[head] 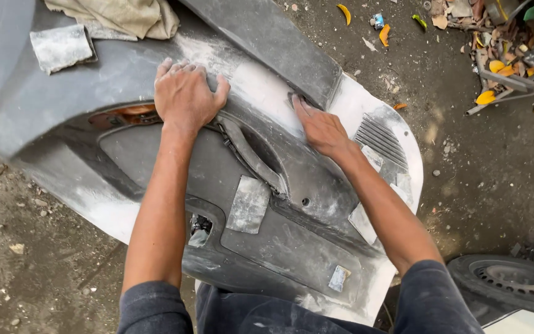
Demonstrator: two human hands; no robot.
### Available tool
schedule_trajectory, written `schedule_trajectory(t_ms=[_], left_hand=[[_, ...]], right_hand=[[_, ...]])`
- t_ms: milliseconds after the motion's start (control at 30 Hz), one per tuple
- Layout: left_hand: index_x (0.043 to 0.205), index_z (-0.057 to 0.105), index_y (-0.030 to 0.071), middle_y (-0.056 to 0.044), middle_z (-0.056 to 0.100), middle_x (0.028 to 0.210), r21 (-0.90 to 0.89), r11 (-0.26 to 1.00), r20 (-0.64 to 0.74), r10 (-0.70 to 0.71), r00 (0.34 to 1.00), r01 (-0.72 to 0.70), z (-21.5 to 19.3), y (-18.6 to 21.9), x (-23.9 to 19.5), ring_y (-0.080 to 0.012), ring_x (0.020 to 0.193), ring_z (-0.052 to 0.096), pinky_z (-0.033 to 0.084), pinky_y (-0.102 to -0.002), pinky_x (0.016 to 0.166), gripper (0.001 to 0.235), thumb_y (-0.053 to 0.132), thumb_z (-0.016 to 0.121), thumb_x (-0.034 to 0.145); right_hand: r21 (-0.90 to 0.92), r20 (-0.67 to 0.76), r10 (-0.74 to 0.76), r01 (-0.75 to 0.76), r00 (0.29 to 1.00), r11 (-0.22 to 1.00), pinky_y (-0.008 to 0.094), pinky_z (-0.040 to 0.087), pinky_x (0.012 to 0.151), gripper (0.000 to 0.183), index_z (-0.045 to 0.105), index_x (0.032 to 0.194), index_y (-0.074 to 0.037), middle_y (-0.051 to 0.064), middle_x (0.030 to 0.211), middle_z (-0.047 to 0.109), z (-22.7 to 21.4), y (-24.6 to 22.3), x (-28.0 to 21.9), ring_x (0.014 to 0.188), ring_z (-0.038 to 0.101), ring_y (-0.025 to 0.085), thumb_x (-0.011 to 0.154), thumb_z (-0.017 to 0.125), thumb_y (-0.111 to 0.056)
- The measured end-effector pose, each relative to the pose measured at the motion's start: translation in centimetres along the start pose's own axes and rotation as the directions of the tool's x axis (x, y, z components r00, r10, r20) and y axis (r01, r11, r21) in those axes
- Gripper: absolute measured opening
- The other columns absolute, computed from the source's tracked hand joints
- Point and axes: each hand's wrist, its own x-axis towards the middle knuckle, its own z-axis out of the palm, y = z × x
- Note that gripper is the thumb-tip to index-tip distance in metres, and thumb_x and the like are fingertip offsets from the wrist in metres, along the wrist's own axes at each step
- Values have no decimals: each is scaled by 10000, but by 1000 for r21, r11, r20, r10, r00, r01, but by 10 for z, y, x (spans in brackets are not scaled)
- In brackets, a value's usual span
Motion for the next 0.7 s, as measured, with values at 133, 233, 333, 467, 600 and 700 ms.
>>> schedule_trajectory(t_ms=[133,233,333,467,600,700], left_hand=[[750,762,30,-182,721,727,-5,999,64,-46,997,46,6,-3,-3,-280,662,682,445,-449,1072,561,461,505,1003],[732,756,56,-173,696,655,28,1000,-74,-12,997,14,14,-6,-4,-272,620,661,457,-435,1043,557,485,518,994],[735,751,63,-167,691,655,22,1000,-109,10,994,-8,15,-3,-11,-274,610,653,463,-428,1041,545,486,525,994],[692,735,74,-145,670,620,26,1000,-138,-10,990,14,17,-8,-5,-250,546,621,478,-416,1041,555,482,514,996],[649,720,80,-120,633,548,63,998,-54,-12,998,15,9,-1,-6,-224,469,568,497,-414,982,601,508,498,1008],[643,713,81,-107,619,540,71,997,-35,-21,999,24,11,-2,-4,-217,468,546,503,-401,962,612,517,502,1018]], right_hand=[[-77,-443,-304,303,843,950,454,526,1017,675,147,1646,-33,257,1645,315,64,37,41,1272,563,434,980,258,-21],[9,-334,-337,361,880,932,466,437,1093,685,175,1614,-61,272,1626,271,41,28,39,1310,517,447,934,235,-21],[121,-234,-138,170,962,978,450,423,1175,608,148,1634,15,284,1605,361,41,14,32,1325,545,440,1037,214,-76],[242,-325,-198,283,925,928,448,234,1228,655,128,1610,-8,273,1622,251,50,27,33,1442,368,409,958,181,-51],[303,-63,23,-3,998,953,430,368,1221,612,102,1656,-25,307,1504,441,4,-4,5,1328,516,430,1068,270,-11],[91,-508,-396,505,765,858,461,290,1244,879,178,1620,-10,304,1619,291,68,46,36,1441,418,431,793,361,227]])
